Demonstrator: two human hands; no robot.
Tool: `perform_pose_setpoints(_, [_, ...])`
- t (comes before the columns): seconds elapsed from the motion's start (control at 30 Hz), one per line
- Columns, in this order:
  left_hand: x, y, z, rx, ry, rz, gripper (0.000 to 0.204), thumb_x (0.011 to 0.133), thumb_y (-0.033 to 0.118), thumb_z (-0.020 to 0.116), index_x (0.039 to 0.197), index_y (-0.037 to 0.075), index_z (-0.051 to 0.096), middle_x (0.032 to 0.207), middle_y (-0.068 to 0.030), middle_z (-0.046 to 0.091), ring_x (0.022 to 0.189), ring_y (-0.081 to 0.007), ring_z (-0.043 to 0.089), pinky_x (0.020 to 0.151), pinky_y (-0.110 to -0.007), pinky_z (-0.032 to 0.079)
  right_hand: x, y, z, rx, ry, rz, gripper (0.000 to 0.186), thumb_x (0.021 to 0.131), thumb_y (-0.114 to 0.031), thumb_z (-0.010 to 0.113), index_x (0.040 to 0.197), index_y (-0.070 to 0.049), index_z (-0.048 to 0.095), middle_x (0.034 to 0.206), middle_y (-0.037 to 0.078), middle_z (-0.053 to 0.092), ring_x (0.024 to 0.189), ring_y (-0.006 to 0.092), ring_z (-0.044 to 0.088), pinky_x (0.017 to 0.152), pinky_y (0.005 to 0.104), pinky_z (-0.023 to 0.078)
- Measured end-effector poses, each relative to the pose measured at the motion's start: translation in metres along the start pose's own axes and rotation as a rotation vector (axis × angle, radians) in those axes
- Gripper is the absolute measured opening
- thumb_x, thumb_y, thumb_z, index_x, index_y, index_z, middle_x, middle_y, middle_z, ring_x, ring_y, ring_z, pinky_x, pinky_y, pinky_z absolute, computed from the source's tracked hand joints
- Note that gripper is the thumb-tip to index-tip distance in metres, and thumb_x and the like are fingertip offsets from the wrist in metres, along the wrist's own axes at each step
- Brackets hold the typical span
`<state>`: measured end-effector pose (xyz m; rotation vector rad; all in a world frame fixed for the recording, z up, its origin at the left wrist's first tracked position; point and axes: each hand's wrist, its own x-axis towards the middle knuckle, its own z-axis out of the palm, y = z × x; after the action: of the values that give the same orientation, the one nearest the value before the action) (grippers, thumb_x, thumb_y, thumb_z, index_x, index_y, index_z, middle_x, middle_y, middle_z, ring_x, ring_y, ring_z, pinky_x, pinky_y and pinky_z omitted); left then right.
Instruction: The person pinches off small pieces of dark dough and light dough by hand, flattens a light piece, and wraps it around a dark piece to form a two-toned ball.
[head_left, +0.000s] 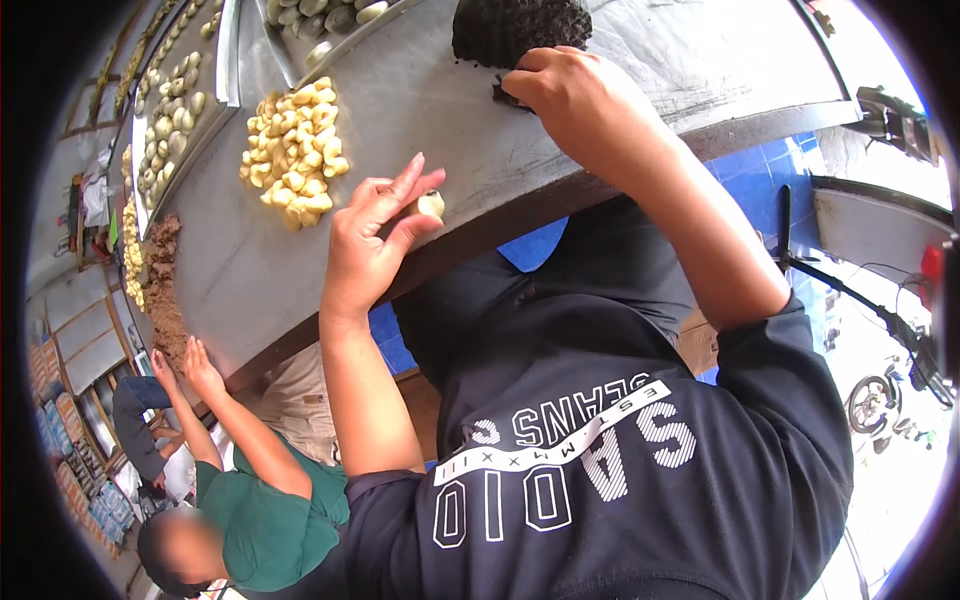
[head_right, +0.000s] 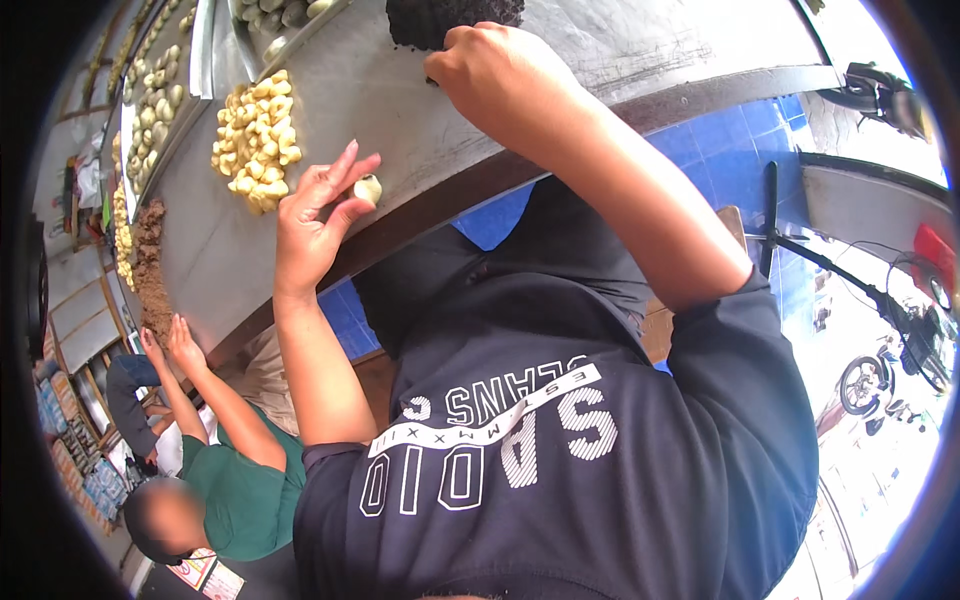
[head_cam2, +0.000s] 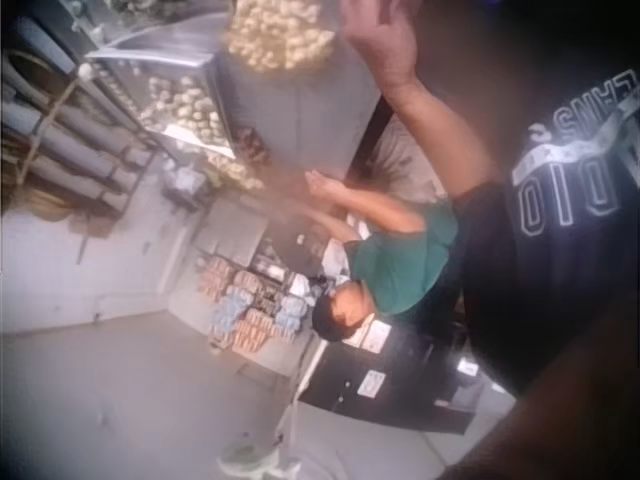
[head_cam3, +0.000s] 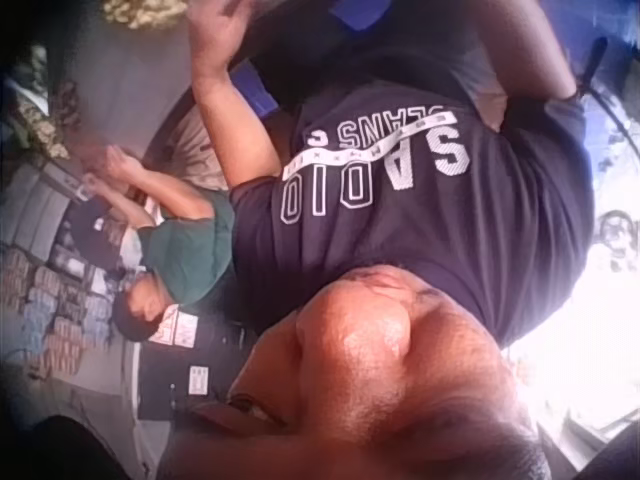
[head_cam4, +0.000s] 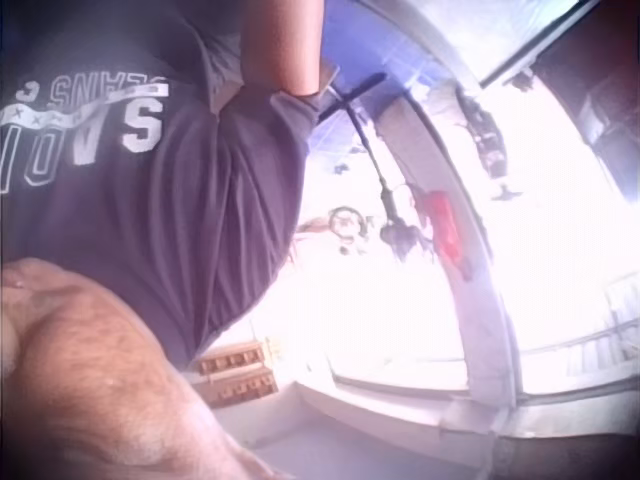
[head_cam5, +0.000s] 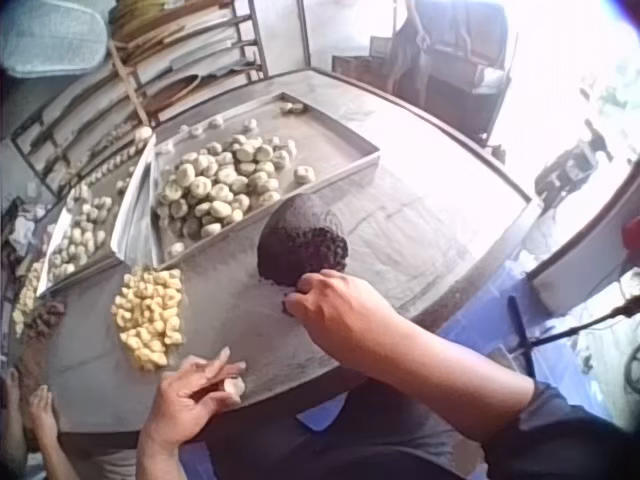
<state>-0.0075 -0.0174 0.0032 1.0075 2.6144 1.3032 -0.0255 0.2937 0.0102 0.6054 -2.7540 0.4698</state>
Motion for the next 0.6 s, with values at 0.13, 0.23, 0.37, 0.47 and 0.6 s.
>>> perform_pose_setpoints(0.13, [-0.011,-0.003,0.011,-0.476,0.049,-0.347,0.053,0.099,-0.012,0.078,0.149,0.006,0.075,0.108,-0.0061,0.082,0.098,-0.0157,0.078,0.093,-0.031,0.066,0.007,-0.003,0.001,0.180,0.037,-0.126,0.019,0.090,0.000,0.073,0.107,-0.002,0.081,0.111,0.012,0.077,0.117,0.0354,0.072,0.096,0.0459,0.061])
perform_pose_setpoints(0.23, [-0.019,-0.003,0.018,-0.313,0.146,-0.236,0.045,0.099,-0.009,0.079,0.143,0.002,0.077,0.104,-0.0078,0.086,0.096,-0.0156,0.078,0.095,-0.031,0.063,0.007,0.008,-0.001,0.282,-0.008,-0.202,0.030,0.090,-0.003,0.079,0.120,-0.003,0.081,0.123,0.014,0.076,0.121,0.0368,0.070,0.102,0.0451,0.060])
perform_pose_setpoints(0.37, [-0.017,0.014,0.028,0.193,0.220,-0.070,0.046,0.101,0.003,0.082,0.146,0.001,0.075,0.121,-0.0082,0.087,0.110,-0.0280,0.080,0.113,-0.042,0.056,-0.019,-0.014,0.006,0.099,0.083,0.063,0.026,0.089,-0.004,0.079,0.115,0.000,0.075,0.123,0.017,0.070,0.125,0.0381,0.069,0.102,0.0464,0.061])
perform_pose_setpoints(0.47, [-0.013,0.013,0.036,0.353,0.229,-0.018,0.048,0.104,0.007,0.079,0.151,-0.001,0.069,0.120,-0.0100,0.087,0.129,-0.0297,0.077,0.117,-0.047,0.055,-0.019,-0.032,0.030,0.104,0.164,-0.011,0.025,0.094,-0.018,0.080,0.111,-0.001,0.076,0.120,0.015,0.071,0.121,0.0371,0.069,0.103,0.0450,0.062])
perform_pose_setpoints(0.6, [-0.026,0.039,0.032,-0.251,0.275,-0.288,0.047,0.110,0.005,0.073,0.155,-0.003,0.065,0.164,-0.0234,0.063,0.137,-0.0350,0.073,0.124,-0.050,0.051,-0.028,-0.003,0.014,0.164,0.175,-0.053,0.024,0.095,-0.015,0.076,0.116,-0.004,0.079,0.126,0.012,0.075,0.126,0.0305,0.070,0.105,0.0409,0.061])
